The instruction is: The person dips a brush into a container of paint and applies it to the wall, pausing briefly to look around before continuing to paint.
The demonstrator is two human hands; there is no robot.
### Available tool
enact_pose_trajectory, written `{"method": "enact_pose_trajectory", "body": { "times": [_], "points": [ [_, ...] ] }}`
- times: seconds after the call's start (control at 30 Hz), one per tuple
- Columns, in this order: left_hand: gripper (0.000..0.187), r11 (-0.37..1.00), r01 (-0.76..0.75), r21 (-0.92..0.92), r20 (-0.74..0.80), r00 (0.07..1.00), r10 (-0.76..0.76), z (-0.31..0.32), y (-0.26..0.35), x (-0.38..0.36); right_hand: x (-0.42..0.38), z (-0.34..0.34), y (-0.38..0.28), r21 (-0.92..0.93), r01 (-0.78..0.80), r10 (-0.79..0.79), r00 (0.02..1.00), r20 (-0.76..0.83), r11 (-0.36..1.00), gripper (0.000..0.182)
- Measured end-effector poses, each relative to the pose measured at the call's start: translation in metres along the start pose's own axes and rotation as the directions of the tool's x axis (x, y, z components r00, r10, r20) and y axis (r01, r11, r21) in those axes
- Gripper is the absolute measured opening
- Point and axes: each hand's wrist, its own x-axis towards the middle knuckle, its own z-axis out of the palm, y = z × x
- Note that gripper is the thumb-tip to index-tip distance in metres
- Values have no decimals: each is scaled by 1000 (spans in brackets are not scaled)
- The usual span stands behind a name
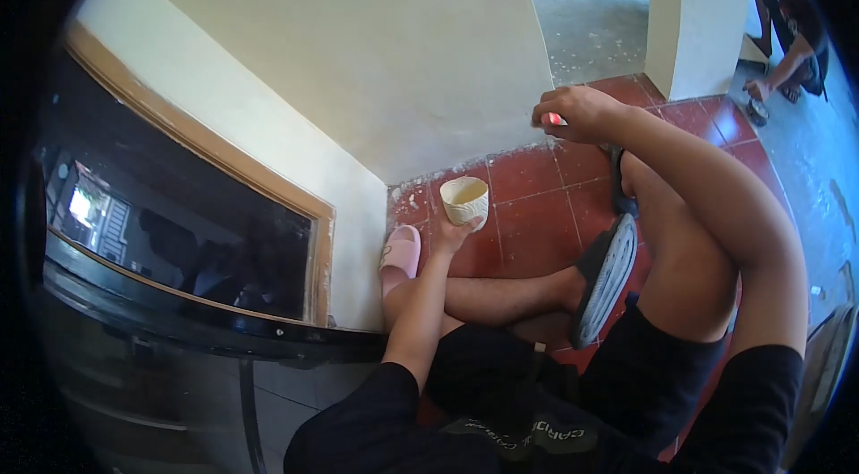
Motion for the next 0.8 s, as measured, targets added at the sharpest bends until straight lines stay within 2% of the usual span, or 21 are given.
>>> {"method": "enact_pose_trajectory", "body": {
  "times": [0.07, 0.1, 0.2, 0.23, 0.27, 0.33, 0.43, 0.57, 0.63, 0.8],
  "points": [
    [81, 998, -58, 34, -11, 998, 59, -2, 3, -1, 2, 7, 1, 44, -26, 26, 1000, -7, 999, 20],
    [79, 997, -72, 25, -84, 994, 74, 1, 9, -6, 2, 9, 0, 34, -4, 3, 1000, 16, 999, 19],
    [79, 997, -77, -22, -150, 986, 73, 1, 0, -14, 5, 11, -6, 46, 52, -53, 998, 27, 998, 17],
    [80, 999, 1, 36, -147, 989, 5, -1, 3, -21, 6, 9, -12, 66, 31, -34, 998, 47, 997, 16],
    [80, 999, 4, 43, -146, 989, 3, -2, 6, -24, 6, 6, -17, 84, 11, -16, 998, 66, 996, 15],
    [81, 964, 103, 246, -171, 983, -61, -8, -6, -30, 7, 7, -16, 110, 39, -46, 998, 54, 993, 13],
    [83, 945, 187, 270, -214, 968, -131, -11, -14, -34, 5, 2, -24, 67, -3, -3, 995, 95, 998, 14],
    [86, 951, 141, 277, -252, 965, -70, -11, -12, -36, 1, -3, -31, 18, -43, 40, 988, 146, 999, 16],
    [87, 965, 136, 225, -272, 960, -72, -9, -9, -39, -1, -2, -28, 18, -32, 29, 988, 152, 999, 17],
    [85, 951, 160, 266, -288, 954, -80, -8, 3, -43, -6, -6, -32, -46, -63, 72, 974, 215, 997, 19]
  ]
}}
